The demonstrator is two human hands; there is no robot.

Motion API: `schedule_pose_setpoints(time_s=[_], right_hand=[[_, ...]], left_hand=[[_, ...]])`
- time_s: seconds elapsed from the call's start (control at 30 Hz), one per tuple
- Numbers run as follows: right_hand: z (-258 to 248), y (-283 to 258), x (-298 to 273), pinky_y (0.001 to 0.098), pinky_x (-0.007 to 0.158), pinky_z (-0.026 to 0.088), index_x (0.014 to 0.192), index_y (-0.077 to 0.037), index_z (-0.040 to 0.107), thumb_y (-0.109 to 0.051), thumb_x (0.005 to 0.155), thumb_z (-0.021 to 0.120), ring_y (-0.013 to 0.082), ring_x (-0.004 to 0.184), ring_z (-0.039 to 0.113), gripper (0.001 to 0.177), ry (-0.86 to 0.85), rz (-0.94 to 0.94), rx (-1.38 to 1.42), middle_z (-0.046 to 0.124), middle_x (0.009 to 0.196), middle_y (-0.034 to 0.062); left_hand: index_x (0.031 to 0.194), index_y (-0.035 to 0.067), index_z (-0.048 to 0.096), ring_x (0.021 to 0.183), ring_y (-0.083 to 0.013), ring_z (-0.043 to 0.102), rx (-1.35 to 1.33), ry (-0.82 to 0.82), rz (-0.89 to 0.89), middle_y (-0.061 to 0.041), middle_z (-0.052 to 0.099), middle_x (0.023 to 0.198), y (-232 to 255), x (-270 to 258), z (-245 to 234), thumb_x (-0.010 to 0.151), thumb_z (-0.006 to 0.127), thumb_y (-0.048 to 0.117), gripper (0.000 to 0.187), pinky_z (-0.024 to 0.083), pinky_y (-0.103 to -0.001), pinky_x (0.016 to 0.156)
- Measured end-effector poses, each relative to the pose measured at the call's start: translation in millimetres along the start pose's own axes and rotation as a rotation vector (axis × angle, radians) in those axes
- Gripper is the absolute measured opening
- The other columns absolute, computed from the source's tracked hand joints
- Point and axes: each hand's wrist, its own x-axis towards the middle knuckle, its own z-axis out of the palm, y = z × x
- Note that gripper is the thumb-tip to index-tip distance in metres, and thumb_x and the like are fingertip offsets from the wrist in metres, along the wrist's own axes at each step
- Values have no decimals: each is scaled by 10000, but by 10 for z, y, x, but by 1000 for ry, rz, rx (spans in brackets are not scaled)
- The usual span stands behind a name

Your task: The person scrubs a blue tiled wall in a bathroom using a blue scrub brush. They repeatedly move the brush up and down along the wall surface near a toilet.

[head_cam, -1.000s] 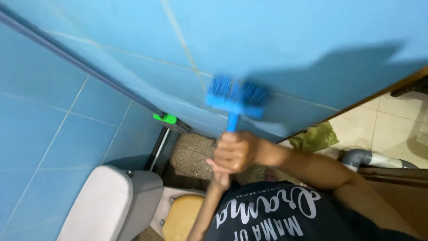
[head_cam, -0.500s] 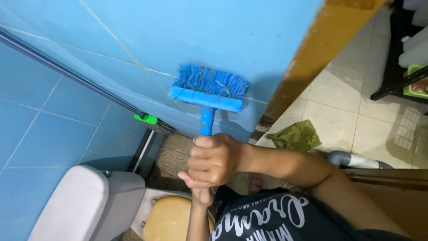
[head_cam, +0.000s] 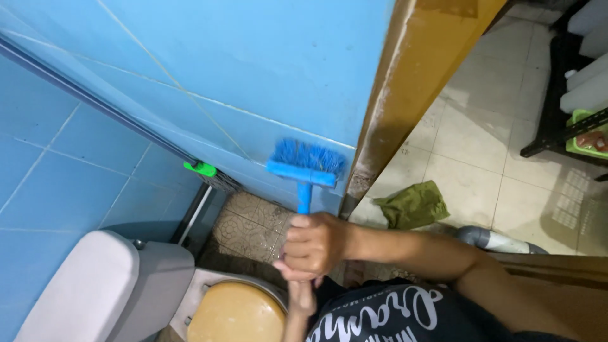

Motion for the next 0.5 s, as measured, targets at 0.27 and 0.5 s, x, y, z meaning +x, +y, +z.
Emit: schedule_pose_setpoints(time_s=[0.27, 0.5], right_hand=[[-85, 277, 123, 311, 979, 431, 643, -222, 712, -110, 1000, 663, 130, 572, 570, 377, 54, -101, -193, 662, 573, -41], [328, -182, -776, 292, 816, 378, 583, -213, 605, -124, 929, 712, 135, 532, 429, 373, -86, 63, -18, 580, 525, -37]], left_hand=[[1432, -64, 330, 1188, -370, 511, 655, -49, 532, -219, 494, 1279, -1916, 380, -787, 1020, 403, 344, 584, 487, -469, 1008], [1068, 27, 459, 994, -249, 577, 362, -54, 47, -138, 607, 1055, -1671, -297, -311, 972, 207, 575, 611, 392, -399, 909]])
